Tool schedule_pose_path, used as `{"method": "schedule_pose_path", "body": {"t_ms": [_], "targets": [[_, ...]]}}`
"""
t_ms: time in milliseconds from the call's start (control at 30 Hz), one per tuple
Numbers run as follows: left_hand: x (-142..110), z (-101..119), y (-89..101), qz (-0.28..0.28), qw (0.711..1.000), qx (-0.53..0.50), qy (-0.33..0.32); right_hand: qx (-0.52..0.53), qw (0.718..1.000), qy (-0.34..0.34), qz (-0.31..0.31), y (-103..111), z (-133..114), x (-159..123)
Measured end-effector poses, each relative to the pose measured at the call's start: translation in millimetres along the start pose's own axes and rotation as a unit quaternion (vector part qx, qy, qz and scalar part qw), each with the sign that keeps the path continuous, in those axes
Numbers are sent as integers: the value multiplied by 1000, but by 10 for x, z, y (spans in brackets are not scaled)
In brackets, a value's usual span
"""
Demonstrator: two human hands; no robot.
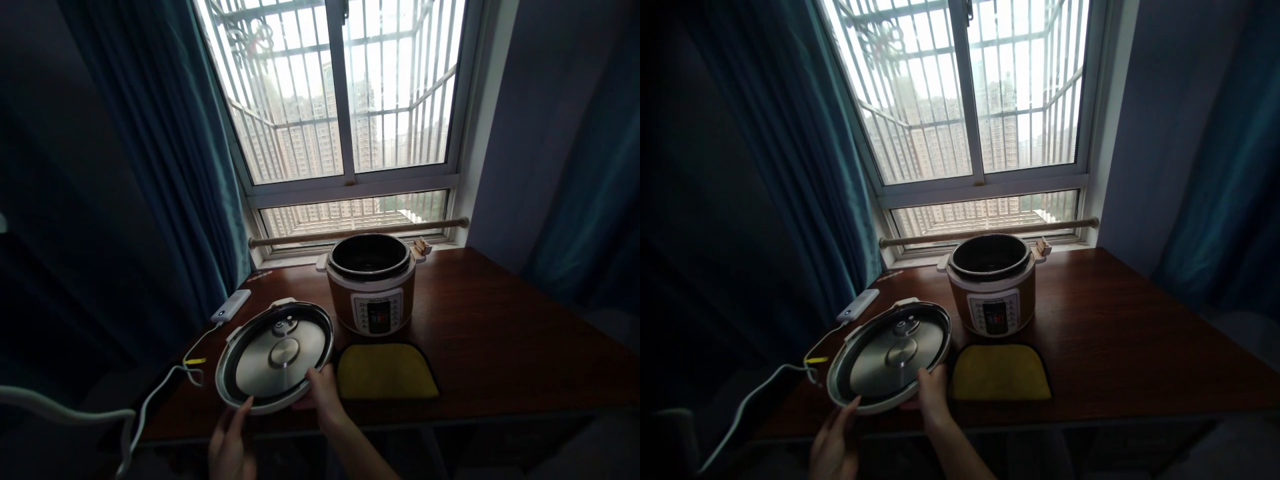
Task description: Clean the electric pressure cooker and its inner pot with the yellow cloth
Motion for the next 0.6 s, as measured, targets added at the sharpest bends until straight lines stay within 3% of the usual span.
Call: {"method": "schedule_pose_path", "body": {"t_ms": [300, 600], "targets": [[22, -46, -134, 0, 999, 28, -47, 7, 999, -20, -26, 18, -102, 121], [1, 23, -166, 6, 999, 31, -15, 27, 997, -36, -64, 32, -134, 75]]}}
Point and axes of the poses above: each hand's wrist, its own x-axis towards the middle knuckle, its own y-axis out of the back of the hand, z = x × y, the point moved 1 cm from there along x, towards the middle knuckle, and after that the axes turned 1 degree about -x, right-handed, at the moved point
